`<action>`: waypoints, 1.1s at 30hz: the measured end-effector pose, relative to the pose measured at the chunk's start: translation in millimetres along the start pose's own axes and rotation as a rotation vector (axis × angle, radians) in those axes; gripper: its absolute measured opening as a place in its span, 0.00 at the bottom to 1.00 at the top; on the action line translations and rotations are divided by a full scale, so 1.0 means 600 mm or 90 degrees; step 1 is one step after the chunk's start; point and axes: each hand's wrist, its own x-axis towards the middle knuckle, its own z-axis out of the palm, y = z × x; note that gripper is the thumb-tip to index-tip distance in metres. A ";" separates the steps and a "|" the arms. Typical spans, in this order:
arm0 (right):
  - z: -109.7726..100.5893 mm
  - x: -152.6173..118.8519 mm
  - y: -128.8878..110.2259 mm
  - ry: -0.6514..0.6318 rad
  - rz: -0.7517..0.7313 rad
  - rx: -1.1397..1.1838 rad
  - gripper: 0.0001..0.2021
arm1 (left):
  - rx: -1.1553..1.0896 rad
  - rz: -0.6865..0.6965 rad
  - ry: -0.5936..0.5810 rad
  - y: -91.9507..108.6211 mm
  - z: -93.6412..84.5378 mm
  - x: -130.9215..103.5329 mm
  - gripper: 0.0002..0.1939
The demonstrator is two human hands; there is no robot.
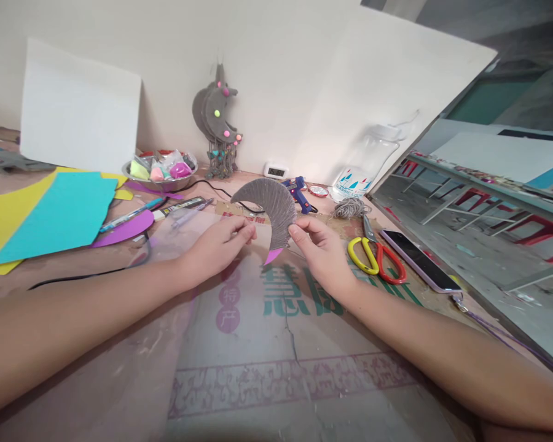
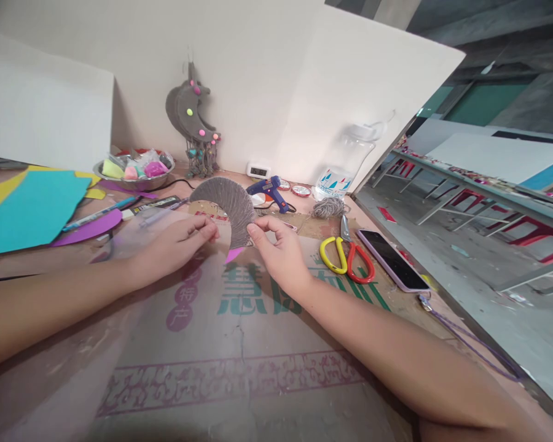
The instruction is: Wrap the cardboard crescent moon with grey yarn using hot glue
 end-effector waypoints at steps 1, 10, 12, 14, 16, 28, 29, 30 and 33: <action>0.000 0.000 0.000 -0.003 0.002 -0.002 0.09 | -0.003 -0.012 0.009 -0.001 -0.001 0.001 0.17; 0.002 0.002 -0.005 -0.044 0.006 -0.029 0.10 | -0.035 0.049 -0.013 0.001 0.000 -0.002 0.12; 0.003 0.003 -0.008 -0.056 0.001 -0.047 0.10 | -0.003 0.079 -0.013 0.003 -0.001 -0.003 0.13; 0.004 0.004 -0.010 -0.075 0.000 -0.066 0.09 | 0.022 0.077 -0.014 0.004 -0.001 -0.003 0.14; 0.006 0.005 -0.010 -0.098 -0.004 -0.074 0.08 | 0.034 0.029 -0.013 0.005 -0.002 -0.004 0.17; 0.007 0.004 -0.015 -0.119 0.002 -0.056 0.09 | 0.059 0.027 0.013 0.006 -0.003 -0.001 0.19; 0.007 0.004 -0.015 -0.118 0.010 -0.057 0.09 | 0.061 0.021 0.017 0.007 -0.003 -0.002 0.18; 0.008 0.004 -0.014 -0.120 0.016 -0.062 0.08 | 0.065 0.017 0.021 0.008 -0.003 -0.002 0.18; 0.010 0.004 -0.012 -0.126 0.010 -0.093 0.08 | 0.075 0.011 0.022 0.007 -0.002 -0.002 0.18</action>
